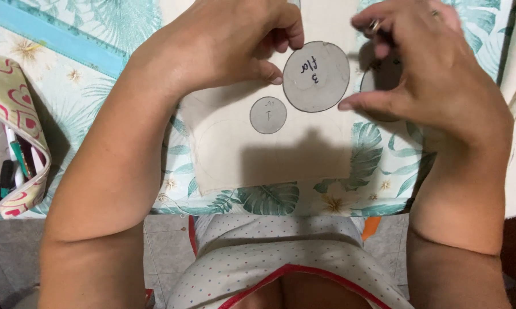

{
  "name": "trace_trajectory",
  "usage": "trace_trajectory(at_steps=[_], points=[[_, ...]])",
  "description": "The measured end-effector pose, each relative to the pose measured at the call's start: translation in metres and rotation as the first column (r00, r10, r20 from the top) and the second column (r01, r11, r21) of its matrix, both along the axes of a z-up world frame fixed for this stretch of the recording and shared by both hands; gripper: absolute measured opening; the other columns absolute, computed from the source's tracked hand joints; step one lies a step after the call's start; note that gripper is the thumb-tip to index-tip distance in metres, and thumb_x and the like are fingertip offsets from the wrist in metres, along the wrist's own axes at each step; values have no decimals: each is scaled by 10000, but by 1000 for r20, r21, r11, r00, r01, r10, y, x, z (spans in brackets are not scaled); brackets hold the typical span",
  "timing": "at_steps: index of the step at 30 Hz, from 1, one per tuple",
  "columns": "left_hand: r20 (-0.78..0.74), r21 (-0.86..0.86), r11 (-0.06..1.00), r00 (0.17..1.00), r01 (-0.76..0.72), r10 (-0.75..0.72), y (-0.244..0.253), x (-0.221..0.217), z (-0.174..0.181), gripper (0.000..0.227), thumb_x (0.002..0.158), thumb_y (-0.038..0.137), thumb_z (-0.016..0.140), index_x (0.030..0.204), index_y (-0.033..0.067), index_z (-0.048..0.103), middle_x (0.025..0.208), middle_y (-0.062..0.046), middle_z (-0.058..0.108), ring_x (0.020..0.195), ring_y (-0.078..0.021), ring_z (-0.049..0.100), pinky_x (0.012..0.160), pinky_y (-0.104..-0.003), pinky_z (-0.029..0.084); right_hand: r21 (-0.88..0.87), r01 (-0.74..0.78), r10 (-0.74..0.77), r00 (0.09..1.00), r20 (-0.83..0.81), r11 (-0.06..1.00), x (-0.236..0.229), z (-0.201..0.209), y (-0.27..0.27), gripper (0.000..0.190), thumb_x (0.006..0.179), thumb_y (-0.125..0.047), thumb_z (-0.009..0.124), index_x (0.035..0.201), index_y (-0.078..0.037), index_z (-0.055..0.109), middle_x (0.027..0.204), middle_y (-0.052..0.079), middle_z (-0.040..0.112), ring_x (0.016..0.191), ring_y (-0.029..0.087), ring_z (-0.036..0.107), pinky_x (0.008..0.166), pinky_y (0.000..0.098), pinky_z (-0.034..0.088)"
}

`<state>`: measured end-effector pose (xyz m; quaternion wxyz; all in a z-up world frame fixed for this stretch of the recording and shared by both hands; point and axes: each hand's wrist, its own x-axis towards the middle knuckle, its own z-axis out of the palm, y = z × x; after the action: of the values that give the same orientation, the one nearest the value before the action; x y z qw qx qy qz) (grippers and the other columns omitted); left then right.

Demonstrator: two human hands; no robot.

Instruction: Tracing circular templates onto a piece of fabric using a pencil.

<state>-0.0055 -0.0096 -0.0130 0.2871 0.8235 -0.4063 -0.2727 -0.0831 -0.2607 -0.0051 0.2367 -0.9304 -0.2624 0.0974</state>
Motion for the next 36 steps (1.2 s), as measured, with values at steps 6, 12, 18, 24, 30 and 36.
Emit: trace_trajectory(at_steps=[6, 12, 18, 24, 30, 36], points=[[1, 21, 999, 1000, -28, 28, -2, 0, 2, 270, 686, 121, 752, 903, 137, 592, 660, 31, 518, 578, -136, 471, 519, -308, 332, 83, 256, -253, 966, -44, 963, -2, 2, 3, 169, 948, -1, 583, 1090, 67, 521, 948, 127, 504, 942, 307, 505, 809, 401, 375], [29, 81, 995, 998, -61, 59, -4, 0, 5, 318, 670, 191, 767, 937, 180, 595, 776, 34, 573, 676, -161, 530, 561, -344, 361, 337, 311, -273, 949, -157, 888, 0, -1, 27, 116, 984, 35, 340, 884, -10, 300, 991, 160, 582, 973, 248, 586, 772, 344, 426], [28, 57, 997, 998, -50, 48, -4, -1, 8, 319, 667, 135, 749, 947, 147, 597, 807, -3, 569, 694, -174, 518, 570, -345, 377, 497, 496, -321, 860, -396, 712, -1, -4, 20, 111, 979, 23, 284, 896, -48, 265, 1179, 218, 429, 926, 228, 640, 691, 235, 530], [73, 4, 1000, 997, 7, -7, -3, 0, 5, 327, 669, 96, 761, 950, 117, 594, 880, -20, 577, 699, -173, 546, 555, -351, 399, 421, 555, -309, 795, -522, 717, 7, -1, 26, 94, 977, 46, 361, 896, -2, 352, 997, 152, 500, 715, 151, 598, 541, 200, 506], [70, -15, 999, 996, 47, -46, -3, -2, 12, 346, 703, 63, 765, 997, 67, 584, 886, -59, 560, 700, -191, 527, 587, -341, 421, 297, 424, -319, 883, -344, 856, 9, -10, 20, 274, 937, -99, 600, 827, -101, 348, 786, 5, 421, 707, 133, 377, 644, 287, 322], [94, -218, 906, 917, -362, 389, 45, 1, 22, 270, 1086, 185, 632, 1223, 16, 472, 1028, -45, 537, 666, -76, 429, 501, -259, 353, 439, 576, -268, 766, -584, 689, 7, -7, 20, 248, 1017, 1, 414, 830, -80, 273, 830, 82, 460, 734, 116, 535, 560, 205, 474]])
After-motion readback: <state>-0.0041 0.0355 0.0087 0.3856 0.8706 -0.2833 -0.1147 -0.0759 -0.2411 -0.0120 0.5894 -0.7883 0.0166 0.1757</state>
